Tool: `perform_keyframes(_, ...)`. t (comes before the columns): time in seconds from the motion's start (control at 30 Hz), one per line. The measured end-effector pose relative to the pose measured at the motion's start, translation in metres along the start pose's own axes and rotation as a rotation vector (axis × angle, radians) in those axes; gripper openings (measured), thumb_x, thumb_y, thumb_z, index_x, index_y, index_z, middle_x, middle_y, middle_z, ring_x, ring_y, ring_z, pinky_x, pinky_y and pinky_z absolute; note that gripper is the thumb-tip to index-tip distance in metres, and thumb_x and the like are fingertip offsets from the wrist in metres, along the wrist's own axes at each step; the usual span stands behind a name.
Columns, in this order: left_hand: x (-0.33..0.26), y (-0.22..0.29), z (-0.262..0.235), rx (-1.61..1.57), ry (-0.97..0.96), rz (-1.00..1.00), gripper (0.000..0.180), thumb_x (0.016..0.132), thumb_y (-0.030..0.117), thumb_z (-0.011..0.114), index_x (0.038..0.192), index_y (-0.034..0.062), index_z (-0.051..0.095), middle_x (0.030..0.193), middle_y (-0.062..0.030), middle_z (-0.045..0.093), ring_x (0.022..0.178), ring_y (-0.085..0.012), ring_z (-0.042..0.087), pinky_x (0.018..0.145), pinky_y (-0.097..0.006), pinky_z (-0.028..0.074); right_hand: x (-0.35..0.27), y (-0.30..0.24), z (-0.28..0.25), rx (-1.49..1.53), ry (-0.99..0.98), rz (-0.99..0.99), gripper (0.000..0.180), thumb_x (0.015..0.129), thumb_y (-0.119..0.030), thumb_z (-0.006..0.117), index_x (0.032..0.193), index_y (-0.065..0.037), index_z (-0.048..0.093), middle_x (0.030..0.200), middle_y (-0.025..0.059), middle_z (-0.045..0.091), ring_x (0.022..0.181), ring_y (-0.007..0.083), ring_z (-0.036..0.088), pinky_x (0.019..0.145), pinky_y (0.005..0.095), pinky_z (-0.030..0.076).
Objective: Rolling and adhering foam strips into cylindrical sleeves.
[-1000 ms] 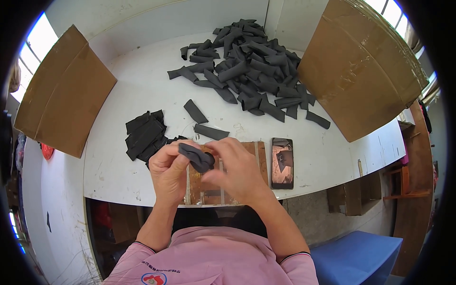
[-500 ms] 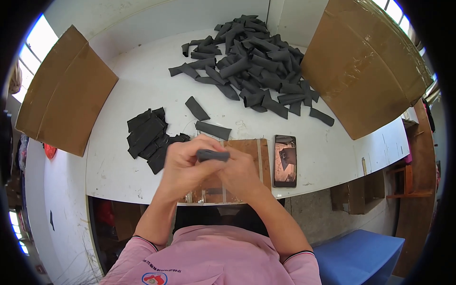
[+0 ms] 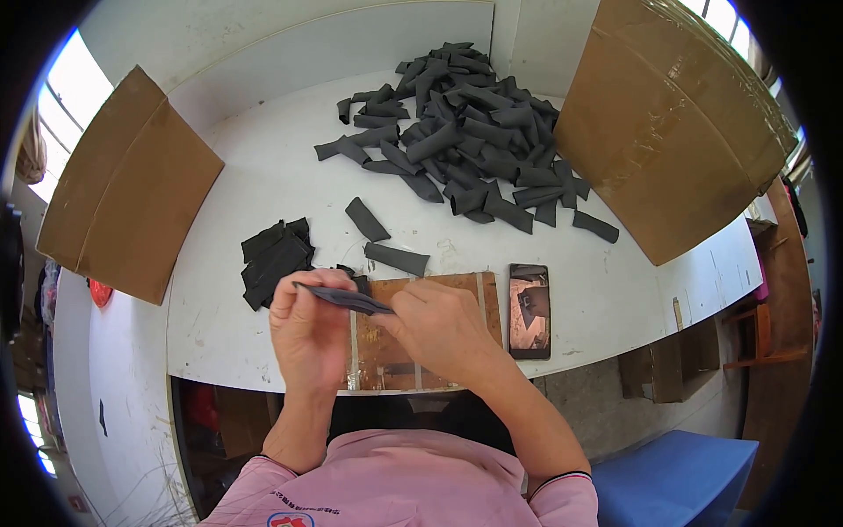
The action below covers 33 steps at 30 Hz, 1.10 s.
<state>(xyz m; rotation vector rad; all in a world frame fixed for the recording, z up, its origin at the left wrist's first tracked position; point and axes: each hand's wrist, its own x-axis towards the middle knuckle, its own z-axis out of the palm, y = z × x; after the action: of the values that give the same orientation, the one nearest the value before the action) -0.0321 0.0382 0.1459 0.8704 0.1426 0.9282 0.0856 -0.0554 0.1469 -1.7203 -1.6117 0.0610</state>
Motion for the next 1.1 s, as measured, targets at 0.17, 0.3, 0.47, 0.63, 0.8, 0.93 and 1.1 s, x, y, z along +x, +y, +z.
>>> perform_keyframes(0.17, -0.007, -0.013, -0.011, 0.025, 0.016, -0.046, 0.013, 0.08, 0.013, 0.057, 0.085, 0.0014, 0.055, 0.085, -0.0112, 0.057, 0.082, -0.0214, 0.053, 0.08, -0.034, 0.04, -0.016, 0.016, 0.038, 0.014, 0.05, 0.065, 0.025, 0.076, -0.023, 0.057, 0.065, -0.004, 0.047, 0.061, 0.0094, 0.05, 0.057, 0.0285, 0.052, 0.048, 0.0372, 0.04)
perform_keyframes(0.3, -0.005, -0.008, -0.005, 0.182, -0.04, -0.078, 0.018, 0.078, 0.011, 0.059, 0.091, -0.0018, 0.056, 0.089, -0.0128, 0.059, 0.087, -0.0195, 0.054, 0.081, -0.03, 0.04, -0.028, 0.006, 0.036, -0.032, 0.066, 0.165, 0.017, 0.077, -0.018, 0.056, 0.075, -0.002, 0.051, 0.066, 0.0114, 0.053, 0.06, 0.028, 0.054, 0.051, 0.0355, 0.042)
perform_keyframes(0.47, -0.008, -0.017, -0.027, 0.623, -0.188, -0.265, 0.016, 0.075, 0.007, 0.059, 0.089, -0.0008, 0.059, 0.085, -0.0067, 0.06, 0.074, -0.0121, 0.056, 0.065, -0.024, 0.043, -0.031, -0.013, 0.029, 0.372, 0.273, 0.399, 0.017, 0.077, -0.007, 0.054, 0.093, -0.001, 0.053, 0.077, 0.016, 0.057, 0.065, 0.0273, 0.058, 0.057, 0.0322, 0.045)
perform_keyframes(0.63, -0.019, -0.03, -0.033, 1.186, -0.19, 0.245, 0.011, 0.072, 0.007, 0.061, 0.081, 0.0009, 0.058, 0.066, -0.012, 0.055, 0.057, -0.0259, 0.053, 0.052, -0.033, 0.041, -0.041, 0.009, 0.052, 0.08, 0.179, 0.22, 0.019, 0.076, -0.001, 0.053, 0.095, 0.001, 0.053, 0.077, 0.0142, 0.056, 0.061, 0.0254, 0.058, 0.055, 0.0299, 0.046)
perform_keyframes(0.8, -0.027, -0.033, -0.054, 1.233, -0.024, 0.185, 0.008, 0.074, 0.006, 0.059, 0.08, 0.0019, 0.054, 0.067, -0.0118, 0.055, 0.059, -0.0272, 0.054, 0.053, -0.034, 0.042, -0.052, 0.003, 0.06, 0.458, 0.304, 0.458, 0.012, 0.074, -0.001, 0.055, 0.086, 0.002, 0.054, 0.071, 0.0136, 0.054, 0.057, 0.0244, 0.056, 0.051, 0.0288, 0.044)
perform_keyframes(0.93, -0.021, -0.04, -0.097, 1.482, 0.175, 0.263, 0.015, 0.071, 0.0, 0.057, 0.085, -0.0014, 0.052, 0.078, -0.0117, 0.054, 0.067, -0.0193, 0.054, 0.058, -0.027, 0.044, -0.02, -0.008, 0.033, 0.307, 0.316, 0.227, 0.015, 0.074, -0.002, 0.057, 0.088, 0.002, 0.055, 0.065, 0.0104, 0.055, 0.054, 0.0168, 0.055, 0.051, 0.0253, 0.044)
perform_keyframes(1.1, -0.014, -0.029, -0.114, 1.912, 0.122, 0.234, 0.031, 0.065, -0.001, 0.057, 0.094, -0.001, 0.049, 0.093, -0.0162, 0.05, 0.084, -0.0304, 0.051, 0.071, -0.035, 0.043, 0.043, -0.006, -0.036, 0.823, 0.289, 0.373, 0.018, 0.082, -0.015, 0.053, 0.088, 0.002, 0.055, 0.063, 0.0047, 0.055, 0.051, 0.0104, 0.049, 0.045, 0.0222, 0.038)
